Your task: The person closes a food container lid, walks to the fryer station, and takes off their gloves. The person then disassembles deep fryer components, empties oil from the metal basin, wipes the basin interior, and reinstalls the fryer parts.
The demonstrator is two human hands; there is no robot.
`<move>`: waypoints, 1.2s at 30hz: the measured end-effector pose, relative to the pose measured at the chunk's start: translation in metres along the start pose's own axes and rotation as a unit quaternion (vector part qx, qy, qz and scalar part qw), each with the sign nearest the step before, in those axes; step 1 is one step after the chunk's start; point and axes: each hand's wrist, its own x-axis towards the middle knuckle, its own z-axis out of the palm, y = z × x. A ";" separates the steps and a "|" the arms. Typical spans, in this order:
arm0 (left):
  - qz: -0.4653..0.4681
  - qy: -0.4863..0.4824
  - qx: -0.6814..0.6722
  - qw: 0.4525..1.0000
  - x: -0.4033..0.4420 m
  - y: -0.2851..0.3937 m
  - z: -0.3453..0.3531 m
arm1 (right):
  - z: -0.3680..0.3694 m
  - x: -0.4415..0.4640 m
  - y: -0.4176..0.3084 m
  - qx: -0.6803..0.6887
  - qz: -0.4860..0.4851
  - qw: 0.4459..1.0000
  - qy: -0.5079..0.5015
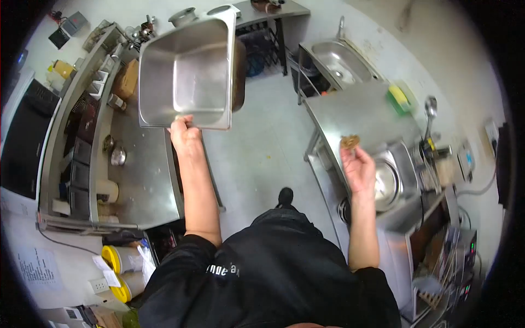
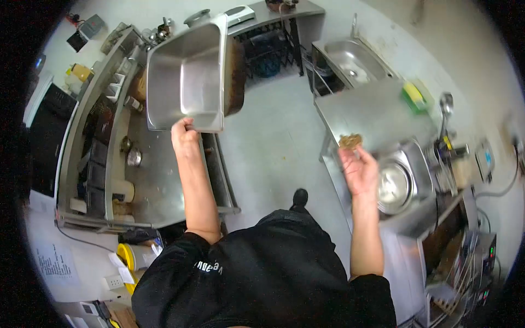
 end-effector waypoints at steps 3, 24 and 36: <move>0.071 0.027 0.031 0.997 0.034 0.001 0.042 | 0.010 0.092 0.045 0.000 0.015 0.999 0.037; -0.093 0.012 0.263 0.960 0.490 -0.101 0.181 | 0.158 0.698 0.109 -0.341 -0.111 0.916 0.181; -0.086 -0.348 0.308 0.881 0.339 -0.188 0.355 | 0.248 0.443 0.118 -0.718 -0.477 0.503 0.066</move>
